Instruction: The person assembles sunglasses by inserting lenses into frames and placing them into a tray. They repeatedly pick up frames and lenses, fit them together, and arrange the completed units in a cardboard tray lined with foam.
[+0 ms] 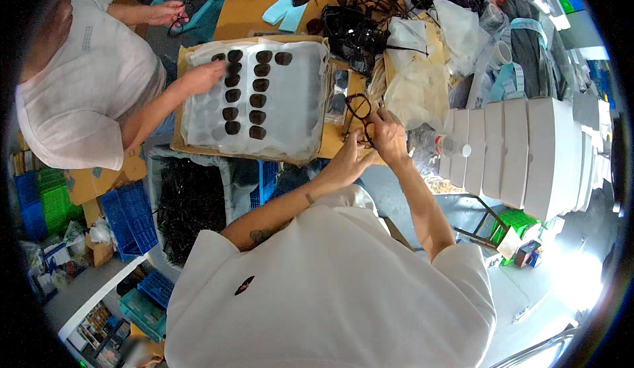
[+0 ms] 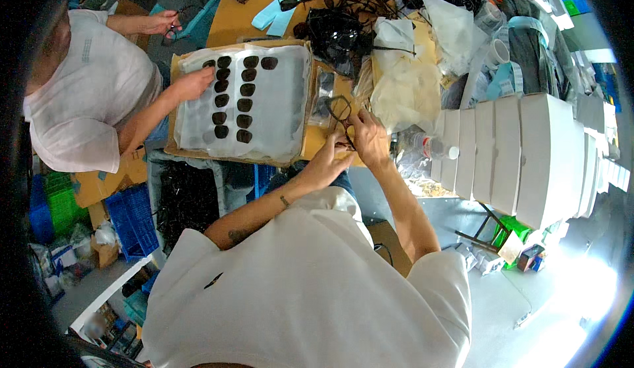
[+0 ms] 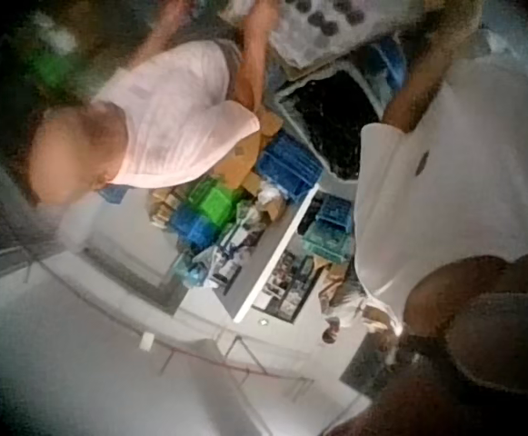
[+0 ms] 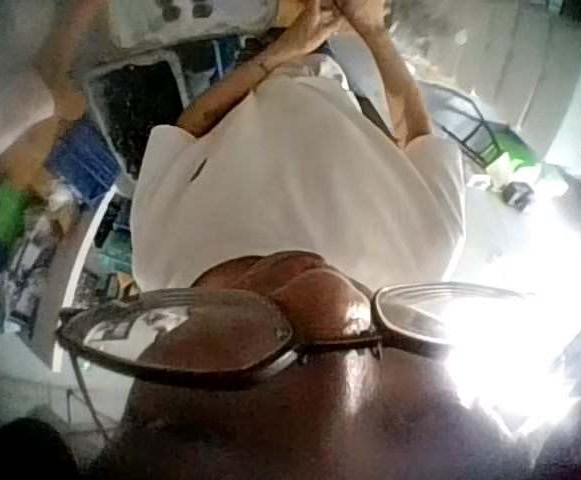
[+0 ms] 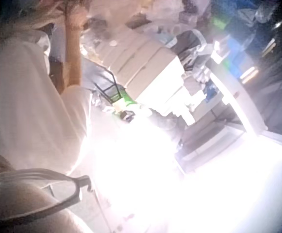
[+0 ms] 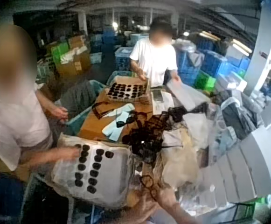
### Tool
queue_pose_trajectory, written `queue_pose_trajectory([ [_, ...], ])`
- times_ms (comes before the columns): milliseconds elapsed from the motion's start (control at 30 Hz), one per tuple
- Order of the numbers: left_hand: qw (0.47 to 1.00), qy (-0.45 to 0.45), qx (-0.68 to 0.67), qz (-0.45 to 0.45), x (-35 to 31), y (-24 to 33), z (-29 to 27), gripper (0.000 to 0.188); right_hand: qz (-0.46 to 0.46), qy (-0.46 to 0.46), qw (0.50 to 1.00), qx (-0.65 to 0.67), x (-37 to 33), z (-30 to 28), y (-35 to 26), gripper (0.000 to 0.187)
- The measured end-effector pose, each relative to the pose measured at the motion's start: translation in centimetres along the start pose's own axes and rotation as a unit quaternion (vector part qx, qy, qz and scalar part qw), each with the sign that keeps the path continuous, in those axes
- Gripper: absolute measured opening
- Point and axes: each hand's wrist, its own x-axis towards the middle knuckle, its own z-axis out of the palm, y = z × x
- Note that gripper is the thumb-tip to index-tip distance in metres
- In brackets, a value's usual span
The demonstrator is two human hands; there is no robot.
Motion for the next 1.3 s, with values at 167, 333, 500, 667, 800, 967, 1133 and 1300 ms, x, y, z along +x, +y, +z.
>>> queue_pose_trajectory([
  [167, 0.908, 0.040, 0.369, 0.196, 1.5, 0.8, -0.5, 0.068, -0.056, -0.032, 0.997, 0.051, 1.5, 1.4, 1.6, 0.014],
  [333, 0.867, 0.128, 0.388, 0.287, 2.1, 1.9, -1.2, 0.069, -0.015, -0.057, 0.997, 0.053, 3.8, -4.7, 1.0, 0.023],
  [500, 0.790, 0.020, 0.569, 0.230, 4.2, 1.2, 0.3, 0.085, -0.134, -0.022, 0.988, -0.070, 3.0, 0.2, 5.4, 0.020],
  [667, 0.742, -0.084, 0.657, 0.103, 5.8, -2.7, 0.3, 0.085, -0.011, -0.215, 0.970, 0.112, 4.3, -2.4, 6.4, 0.021],
  [800, 0.716, -0.163, 0.674, 0.079, 6.4, -5.5, 0.3, 0.072, 0.182, -0.038, 0.947, 0.263, 11.8, -3.1, 8.8, 0.026],
  [967, 0.670, -0.095, 0.712, 0.189, 7.1, -10.7, 0.4, 0.064, 0.152, 0.009, 0.983, -0.106, 20.4, 6.1, 9.5, 0.054],
  [1133, 0.699, -0.110, 0.706, 0.042, 7.2, -4.1, 0.1, 0.075, 0.341, -0.042, 0.937, 0.067, 23.9, 8.6, 9.8, 0.061],
  [1300, 0.699, -0.158, 0.696, 0.042, 7.8, -5.8, 0.2, 0.083, 0.347, 0.057, 0.935, 0.056, 23.6, 7.0, 10.1, 0.045],
])
